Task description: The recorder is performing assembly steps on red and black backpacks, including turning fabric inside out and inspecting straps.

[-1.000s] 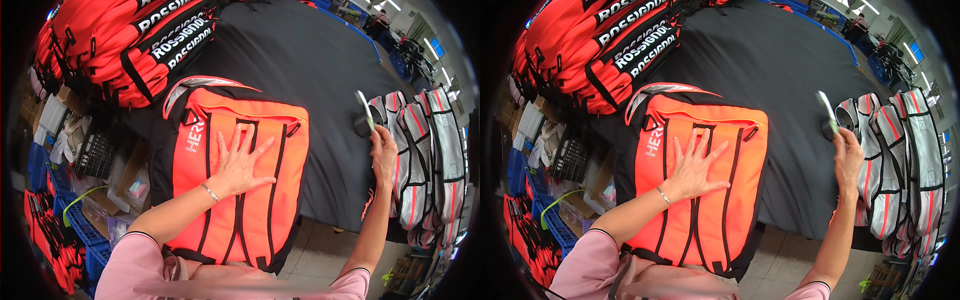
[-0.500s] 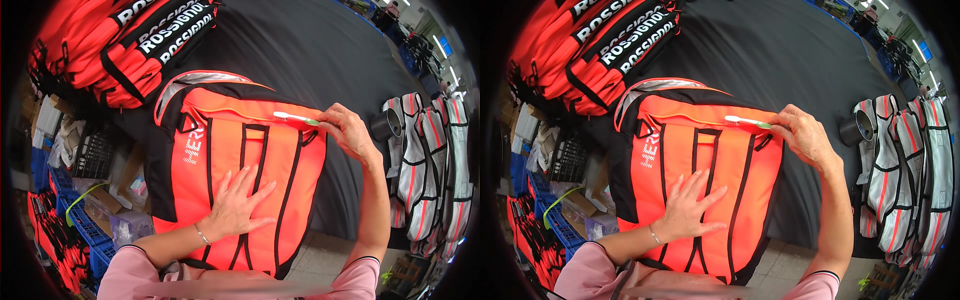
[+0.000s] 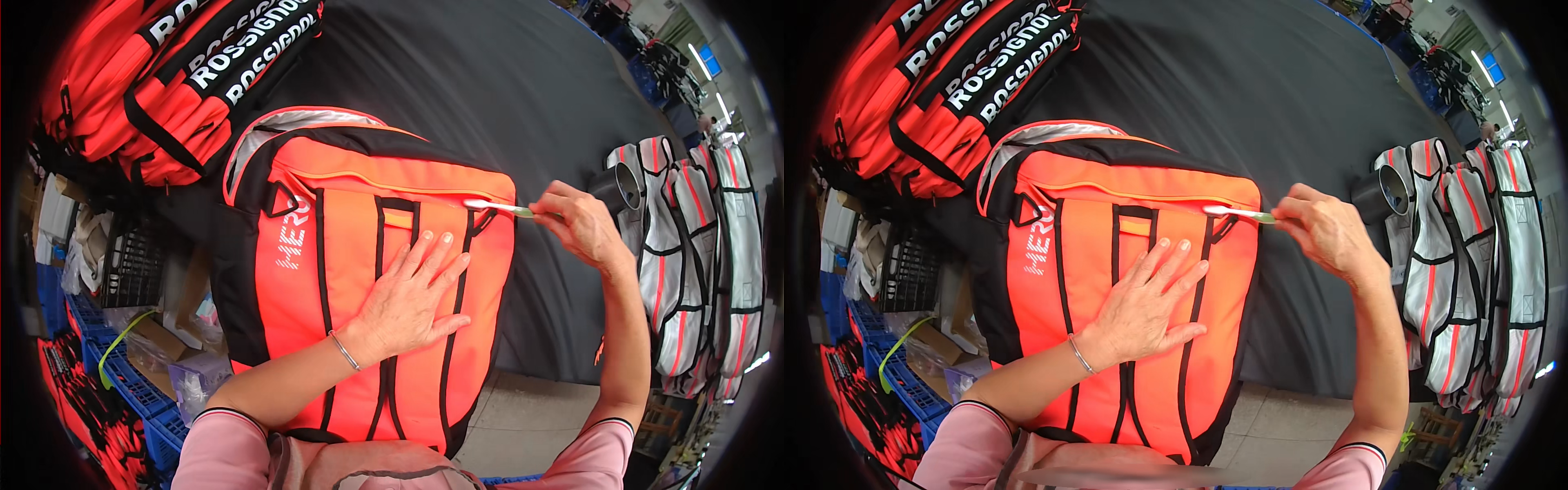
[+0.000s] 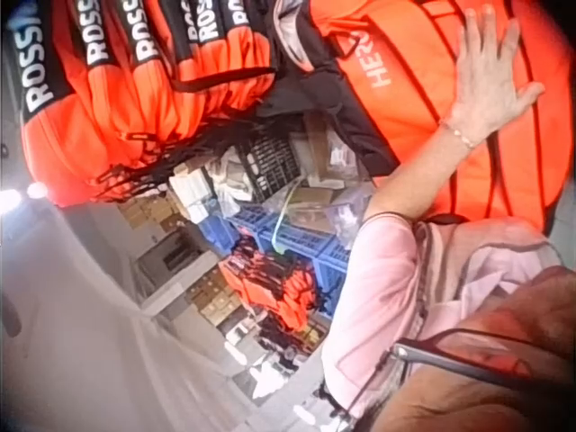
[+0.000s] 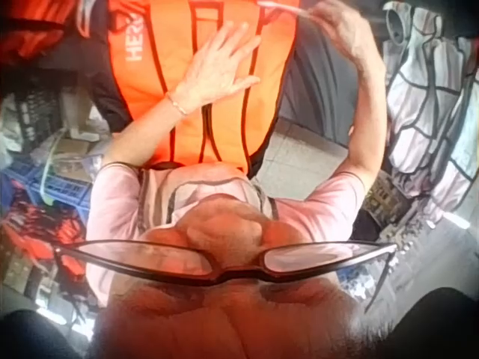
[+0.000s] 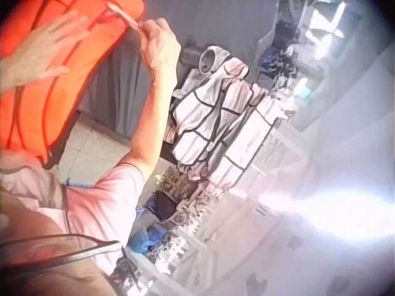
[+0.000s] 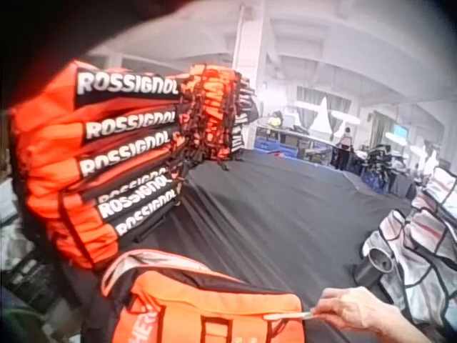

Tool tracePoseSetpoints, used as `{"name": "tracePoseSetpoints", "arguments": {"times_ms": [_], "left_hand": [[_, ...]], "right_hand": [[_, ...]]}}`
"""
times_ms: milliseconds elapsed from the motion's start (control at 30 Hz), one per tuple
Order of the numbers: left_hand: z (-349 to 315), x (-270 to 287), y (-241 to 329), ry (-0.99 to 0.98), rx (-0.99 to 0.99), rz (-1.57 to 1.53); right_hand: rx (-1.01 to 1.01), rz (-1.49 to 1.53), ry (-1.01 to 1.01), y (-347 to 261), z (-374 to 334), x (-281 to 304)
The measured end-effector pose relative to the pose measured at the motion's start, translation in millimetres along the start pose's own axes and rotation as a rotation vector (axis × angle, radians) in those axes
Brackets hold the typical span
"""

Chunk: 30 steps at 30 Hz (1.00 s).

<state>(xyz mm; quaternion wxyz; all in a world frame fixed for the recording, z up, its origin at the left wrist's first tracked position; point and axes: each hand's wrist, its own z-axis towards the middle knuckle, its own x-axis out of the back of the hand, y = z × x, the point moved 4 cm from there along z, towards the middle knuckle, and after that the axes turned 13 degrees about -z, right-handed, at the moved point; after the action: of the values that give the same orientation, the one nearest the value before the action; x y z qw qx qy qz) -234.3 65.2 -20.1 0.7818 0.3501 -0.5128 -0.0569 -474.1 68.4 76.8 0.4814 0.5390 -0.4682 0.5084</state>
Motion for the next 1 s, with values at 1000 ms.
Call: {"name": "tracePoseSetpoints", "arguments": {"times_ms": [1000], "left_hand": [[-3, 0, -4, 0.017, -0.014, -0.096]], "right_hand": [[0.191, -0.058, -0.042, -14, 21, 0]]}}
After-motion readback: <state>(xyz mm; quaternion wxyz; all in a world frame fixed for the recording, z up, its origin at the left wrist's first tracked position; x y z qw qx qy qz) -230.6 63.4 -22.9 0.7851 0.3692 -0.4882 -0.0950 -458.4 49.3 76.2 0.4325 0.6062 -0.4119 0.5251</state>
